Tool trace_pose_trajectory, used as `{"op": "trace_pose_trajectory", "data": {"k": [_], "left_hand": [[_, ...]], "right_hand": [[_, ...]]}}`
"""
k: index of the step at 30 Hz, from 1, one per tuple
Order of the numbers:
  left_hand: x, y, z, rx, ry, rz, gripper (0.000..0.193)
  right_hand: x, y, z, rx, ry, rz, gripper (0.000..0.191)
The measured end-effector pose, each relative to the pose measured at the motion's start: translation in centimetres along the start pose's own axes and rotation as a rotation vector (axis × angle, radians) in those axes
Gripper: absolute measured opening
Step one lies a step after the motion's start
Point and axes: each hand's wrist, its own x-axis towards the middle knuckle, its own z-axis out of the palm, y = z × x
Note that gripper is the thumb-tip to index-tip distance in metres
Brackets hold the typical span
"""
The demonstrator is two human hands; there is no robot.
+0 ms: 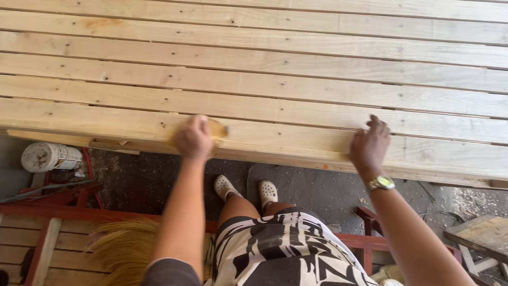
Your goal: The person sands a large slatted wooden panel by hand, rubbing a piece of sandpaper back and forth across the planks while steadying the panel with the other hand. They work across different sections of the panel, briefly fold the sandpaper, and continue sanding along the edges and rails.
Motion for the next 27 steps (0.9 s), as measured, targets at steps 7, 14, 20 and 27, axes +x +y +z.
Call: {"op": "trace_pose_trajectory", "data": {"k": [7, 14, 20, 27], "left_hand": [[-3.5, 11.9, 3.1, -0.133, 0.113, 0.007, 0.025], [-9.3, 25.6, 7.7, -0.273, 0.076, 0.437, 0.022], [-3.0, 6.5, 1.1, -0.27, 0.108, 0.27, 0.015], [-2.3, 5.6, 1.9, 0.012, 0.105, 0.324, 0.028]], "right_hand": [[-0.1, -0.8, 0.7, 0.128, -0.01, 0.099, 0.045], [-0.5, 0.2, 0.5, 0.203, 0.036, 0.095, 0.047], [-0.5, 0.1, 0.7, 0.187, 0.029, 0.105, 0.044], [0.0, -0.8, 0.3, 0.208, 0.01, 0.147, 0.045]]}}
